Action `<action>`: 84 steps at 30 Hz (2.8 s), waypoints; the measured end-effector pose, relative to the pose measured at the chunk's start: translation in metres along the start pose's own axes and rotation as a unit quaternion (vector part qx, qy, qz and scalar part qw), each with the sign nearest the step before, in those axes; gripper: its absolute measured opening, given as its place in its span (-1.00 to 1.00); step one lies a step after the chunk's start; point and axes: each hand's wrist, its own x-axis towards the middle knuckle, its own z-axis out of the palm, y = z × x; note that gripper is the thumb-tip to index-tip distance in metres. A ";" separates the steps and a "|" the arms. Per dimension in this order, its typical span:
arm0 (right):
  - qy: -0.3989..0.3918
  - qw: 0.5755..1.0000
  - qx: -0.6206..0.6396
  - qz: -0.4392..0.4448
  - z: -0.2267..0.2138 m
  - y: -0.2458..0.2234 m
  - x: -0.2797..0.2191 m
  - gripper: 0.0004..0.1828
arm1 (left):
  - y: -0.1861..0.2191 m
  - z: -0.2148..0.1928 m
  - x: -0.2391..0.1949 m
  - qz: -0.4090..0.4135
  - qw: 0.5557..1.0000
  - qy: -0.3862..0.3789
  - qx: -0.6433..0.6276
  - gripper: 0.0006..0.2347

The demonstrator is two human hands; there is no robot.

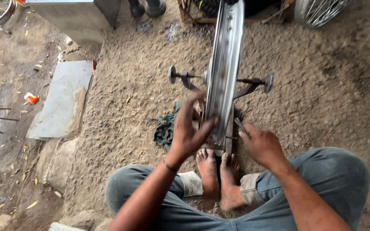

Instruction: The person sits on the ground and cleans a bicycle wheel mounted on a stand. They use a blue cloth to wipe the rim and spokes, rotating the wheel to access different sections. The person also wipes the hub area and the metal stand holding the wheel.

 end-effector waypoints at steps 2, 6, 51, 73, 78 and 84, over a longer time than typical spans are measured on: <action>0.038 0.996 0.084 -0.004 -0.001 0.016 0.010 -0.71 | -0.012 0.007 0.050 0.294 0.938 0.114 0.144 -0.46; 0.114 0.985 0.129 -0.011 0.000 0.036 0.028 -0.71 | -0.040 0.036 0.202 0.012 0.984 -0.076 -0.162 -0.69; 0.097 0.976 0.168 -0.103 0.040 0.024 0.018 -0.73 | -0.091 -0.021 -0.029 0.014 0.979 -0.053 0.198 -0.70; 0.034 0.980 0.187 -0.056 0.026 0.008 0.013 -0.82 | -0.043 -0.027 -0.019 0.037 0.974 -0.102 0.199 -0.70; -0.028 0.986 0.166 -0.019 0.028 0.007 0.017 -0.76 | -0.042 -0.030 -0.020 0.022 0.977 -0.104 0.185 -0.72; -0.021 0.970 0.239 -0.034 0.028 0.006 0.017 -0.76 | -0.040 -0.030 -0.020 0.018 0.975 -0.100 0.195 -0.73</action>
